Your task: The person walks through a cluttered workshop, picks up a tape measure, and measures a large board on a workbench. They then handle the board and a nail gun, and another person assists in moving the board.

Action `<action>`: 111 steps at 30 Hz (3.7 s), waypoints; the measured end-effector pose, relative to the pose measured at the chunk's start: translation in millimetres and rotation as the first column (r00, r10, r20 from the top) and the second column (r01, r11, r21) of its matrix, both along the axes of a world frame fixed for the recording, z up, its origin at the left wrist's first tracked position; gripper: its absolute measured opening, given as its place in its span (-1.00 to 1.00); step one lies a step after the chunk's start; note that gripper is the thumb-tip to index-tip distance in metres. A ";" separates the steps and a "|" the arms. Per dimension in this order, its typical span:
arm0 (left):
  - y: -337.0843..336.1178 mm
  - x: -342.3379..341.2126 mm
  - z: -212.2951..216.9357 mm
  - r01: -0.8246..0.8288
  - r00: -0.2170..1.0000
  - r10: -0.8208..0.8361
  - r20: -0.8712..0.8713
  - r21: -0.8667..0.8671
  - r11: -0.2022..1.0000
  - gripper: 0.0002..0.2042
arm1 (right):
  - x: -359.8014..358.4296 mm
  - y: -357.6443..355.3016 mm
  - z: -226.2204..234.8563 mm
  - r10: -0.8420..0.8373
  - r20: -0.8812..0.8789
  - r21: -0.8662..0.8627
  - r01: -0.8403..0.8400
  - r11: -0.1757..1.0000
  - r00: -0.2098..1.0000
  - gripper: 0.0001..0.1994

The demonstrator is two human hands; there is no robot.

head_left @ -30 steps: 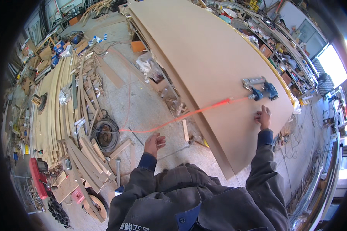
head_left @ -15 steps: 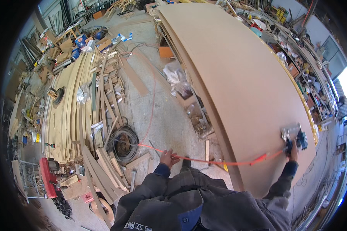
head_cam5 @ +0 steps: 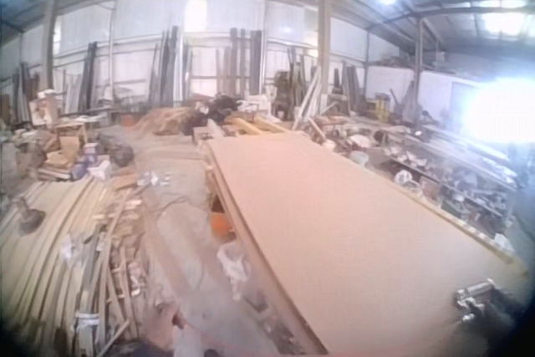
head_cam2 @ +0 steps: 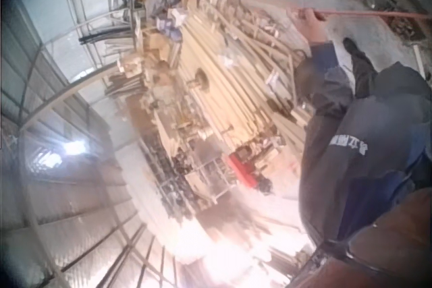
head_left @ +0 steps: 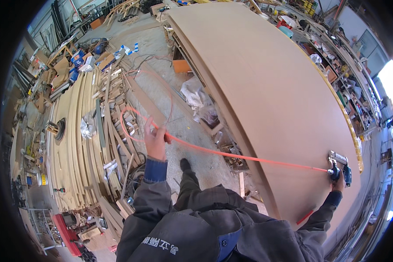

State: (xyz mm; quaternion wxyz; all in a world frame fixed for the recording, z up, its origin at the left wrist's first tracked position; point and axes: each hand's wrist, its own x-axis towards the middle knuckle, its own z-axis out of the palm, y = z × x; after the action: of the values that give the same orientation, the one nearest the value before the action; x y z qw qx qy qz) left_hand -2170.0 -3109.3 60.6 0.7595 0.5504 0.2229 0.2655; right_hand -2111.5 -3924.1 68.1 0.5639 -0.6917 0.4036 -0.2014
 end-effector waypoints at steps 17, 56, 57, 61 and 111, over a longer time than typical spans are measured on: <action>260.6 186.4 -43.9 0.087 0.971 0.028 -0.239 0.459 0.884 -0.53 | 90.6 274.6 -9.6 -0.146 -0.086 0.011 0.147 0.989 0.986 -0.55; 662.6 862.3 -80.2 0.242 0.962 -0.095 -0.257 0.637 0.731 -0.54 | 552.5 703.9 -15.7 -0.252 -0.164 -0.270 0.202 0.941 0.954 -0.46; 687.4 894.4 -121.4 0.280 0.949 -0.080 -0.306 0.693 0.664 -0.56 | 566.9 728.0 -17.7 -0.265 -0.011 -0.270 0.252 0.929 0.964 -0.46; 727.9 974.4 -190.7 0.561 0.819 -0.220 -0.530 0.659 0.501 -0.61 | 597.3 765.4 -29.1 -0.312 -0.079 -0.245 0.285 0.927 0.947 -0.51; 320.3 599.6 79.5 0.466 -0.575 -0.784 0.234 -0.694 -0.549 -0.41 | 368.2 1041.5 76.0 0.110 0.393 0.099 -0.161 0.982 0.913 -0.64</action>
State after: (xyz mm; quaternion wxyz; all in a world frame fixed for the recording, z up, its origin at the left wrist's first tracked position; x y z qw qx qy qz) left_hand -1570.4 -2788.9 140.1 0.5892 0.2643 -0.0829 -0.7590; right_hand -1743.3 -2882.7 144.1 0.6886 -0.6269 0.2479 -0.2672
